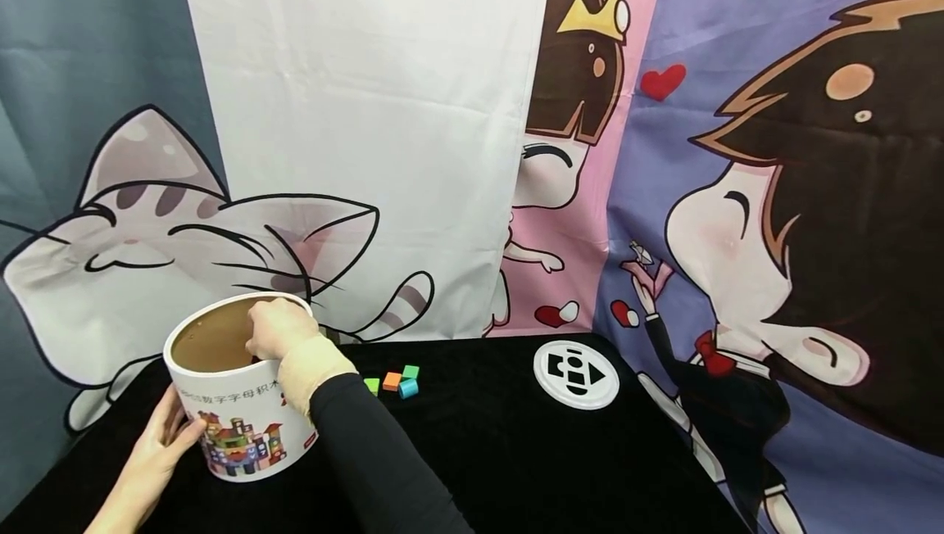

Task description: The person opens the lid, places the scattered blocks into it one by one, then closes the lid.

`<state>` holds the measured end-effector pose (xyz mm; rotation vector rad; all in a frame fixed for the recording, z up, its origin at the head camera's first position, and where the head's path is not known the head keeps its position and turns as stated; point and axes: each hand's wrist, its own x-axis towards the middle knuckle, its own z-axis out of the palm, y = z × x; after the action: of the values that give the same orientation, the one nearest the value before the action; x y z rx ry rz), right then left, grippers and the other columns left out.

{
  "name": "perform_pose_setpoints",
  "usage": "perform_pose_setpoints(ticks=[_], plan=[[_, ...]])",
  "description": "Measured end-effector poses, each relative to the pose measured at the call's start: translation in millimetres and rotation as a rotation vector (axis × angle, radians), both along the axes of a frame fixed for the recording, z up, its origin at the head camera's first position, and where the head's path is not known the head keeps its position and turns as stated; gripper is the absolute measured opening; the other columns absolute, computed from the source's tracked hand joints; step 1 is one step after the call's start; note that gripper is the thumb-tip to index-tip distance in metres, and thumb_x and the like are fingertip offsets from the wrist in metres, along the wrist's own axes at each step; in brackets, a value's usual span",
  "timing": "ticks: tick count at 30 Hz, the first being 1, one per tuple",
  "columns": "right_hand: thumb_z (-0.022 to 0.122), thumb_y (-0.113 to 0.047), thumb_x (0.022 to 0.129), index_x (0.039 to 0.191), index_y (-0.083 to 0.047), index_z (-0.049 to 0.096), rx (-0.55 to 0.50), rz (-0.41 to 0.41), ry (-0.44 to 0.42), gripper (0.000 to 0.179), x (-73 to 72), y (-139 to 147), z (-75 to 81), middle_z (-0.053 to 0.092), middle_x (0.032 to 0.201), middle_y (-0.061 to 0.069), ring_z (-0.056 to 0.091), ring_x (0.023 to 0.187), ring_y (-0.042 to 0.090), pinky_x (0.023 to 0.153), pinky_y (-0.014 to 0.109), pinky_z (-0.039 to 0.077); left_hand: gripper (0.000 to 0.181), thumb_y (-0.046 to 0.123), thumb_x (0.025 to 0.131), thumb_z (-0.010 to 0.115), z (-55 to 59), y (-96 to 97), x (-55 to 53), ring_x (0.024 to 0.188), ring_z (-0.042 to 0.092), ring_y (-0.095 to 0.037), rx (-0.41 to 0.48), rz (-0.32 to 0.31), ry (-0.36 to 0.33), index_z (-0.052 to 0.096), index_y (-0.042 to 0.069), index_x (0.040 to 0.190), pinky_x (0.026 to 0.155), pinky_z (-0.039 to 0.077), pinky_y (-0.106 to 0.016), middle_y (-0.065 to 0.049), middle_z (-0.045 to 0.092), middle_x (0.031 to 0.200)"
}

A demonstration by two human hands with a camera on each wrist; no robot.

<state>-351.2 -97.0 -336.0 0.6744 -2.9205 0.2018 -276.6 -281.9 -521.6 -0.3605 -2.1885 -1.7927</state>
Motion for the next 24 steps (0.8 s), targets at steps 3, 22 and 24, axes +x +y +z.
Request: perform_pose_setpoints(ticks=[3, 22, 24], plan=[[0.076, -0.035, 0.084, 0.096, -0.03, 0.07, -0.009, -0.034, -0.019, 0.014, 2.3, -1.0, 1.0, 0.059, 0.082, -0.015, 0.054, 0.078, 0.004, 0.059, 0.027, 0.046, 0.08, 0.005, 0.102, 0.051, -0.3, 0.1, 0.1, 0.133, 0.016, 0.009, 0.011, -0.005, 0.004, -0.002, 0.026, 0.158, 0.102, 0.017, -0.003, -0.01, 0.0, 0.163], [0.066, -0.039, 0.089, 0.095, -0.03, 0.067, -0.027, -0.053, 0.056, 0.011, 5.0, -0.2, -1.9, 0.063, 0.093, -0.015, 0.055, 0.083, 0.003, 0.061, 0.026, 0.048, 0.08, 0.008, 0.103, 0.05, -0.1, -1.9, -1.6, 0.135, 0.012, 0.007, 0.007, -0.019, -0.036, -0.005, 0.031, 0.157, 0.098, 0.023, -0.003, -0.007, -0.005, 0.163], [0.065, -0.037, 0.09, 0.088, -0.029, 0.066, -0.049, -0.043, 0.078, 0.008, 4.4, 0.7, -2.8, 0.061, 0.087, -0.015, 0.054, 0.079, 0.003, 0.059, 0.024, 0.046, 0.081, 0.008, 0.103, 0.05, -0.4, -1.6, -2.0, 0.135, 0.012, 0.007, 0.004, -0.017, -0.032, -0.005, 0.03, 0.157, 0.098, 0.023, -0.003, -0.008, -0.005, 0.163]])
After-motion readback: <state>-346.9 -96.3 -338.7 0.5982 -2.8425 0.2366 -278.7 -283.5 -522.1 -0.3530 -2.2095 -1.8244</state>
